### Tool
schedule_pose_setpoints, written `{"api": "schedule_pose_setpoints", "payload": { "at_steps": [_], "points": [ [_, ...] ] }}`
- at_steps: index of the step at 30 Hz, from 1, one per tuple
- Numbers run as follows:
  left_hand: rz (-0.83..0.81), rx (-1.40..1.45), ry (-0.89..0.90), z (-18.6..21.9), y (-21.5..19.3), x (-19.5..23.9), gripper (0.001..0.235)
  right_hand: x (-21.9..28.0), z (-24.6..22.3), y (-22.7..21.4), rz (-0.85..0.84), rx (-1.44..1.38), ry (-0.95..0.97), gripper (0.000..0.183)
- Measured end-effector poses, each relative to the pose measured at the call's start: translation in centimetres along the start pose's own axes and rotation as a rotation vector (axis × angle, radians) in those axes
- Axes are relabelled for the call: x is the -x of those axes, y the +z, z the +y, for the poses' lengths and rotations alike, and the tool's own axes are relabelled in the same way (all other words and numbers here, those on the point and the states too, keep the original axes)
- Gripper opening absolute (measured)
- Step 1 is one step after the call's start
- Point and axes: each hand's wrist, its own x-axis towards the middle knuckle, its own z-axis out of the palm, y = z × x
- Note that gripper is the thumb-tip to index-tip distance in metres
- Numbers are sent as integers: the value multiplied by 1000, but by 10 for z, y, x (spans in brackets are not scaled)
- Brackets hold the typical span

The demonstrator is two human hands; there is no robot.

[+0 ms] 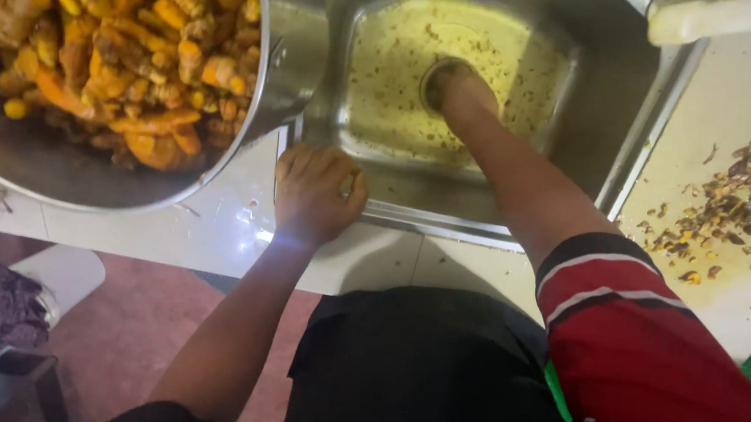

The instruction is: Washing turmeric roots in a sink and transferring them to a large pot

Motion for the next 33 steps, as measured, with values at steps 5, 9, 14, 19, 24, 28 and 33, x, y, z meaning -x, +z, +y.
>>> {"api": "schedule_pose_setpoints", "payload": {
  "at_steps": [5,9,14,19,24,28,33],
  "points": [
    [-34,13,-16,0,0,2,12,-11,-2,12,-8,-293,191,47],
    [15,-3,21,1,-3,3,9,-36,-6,26,-125,143,237,28],
    [63,11,29,3,-4,1,2,-24,-3,13,-172,346,124,17],
    [113,-4,41,3,-2,5,5,8,57,5,132,145,-133,29],
    [166,-22,74,-7,14,15,6,159,124,-82,437,-372,-167,19],
    [-240,-15,-127,-3,5,15,34,294,143,-145,729,-388,123,25],
    [113,-38,86,-2,8,20,18,271,250,-127,846,-311,92,22]
  ]
}}
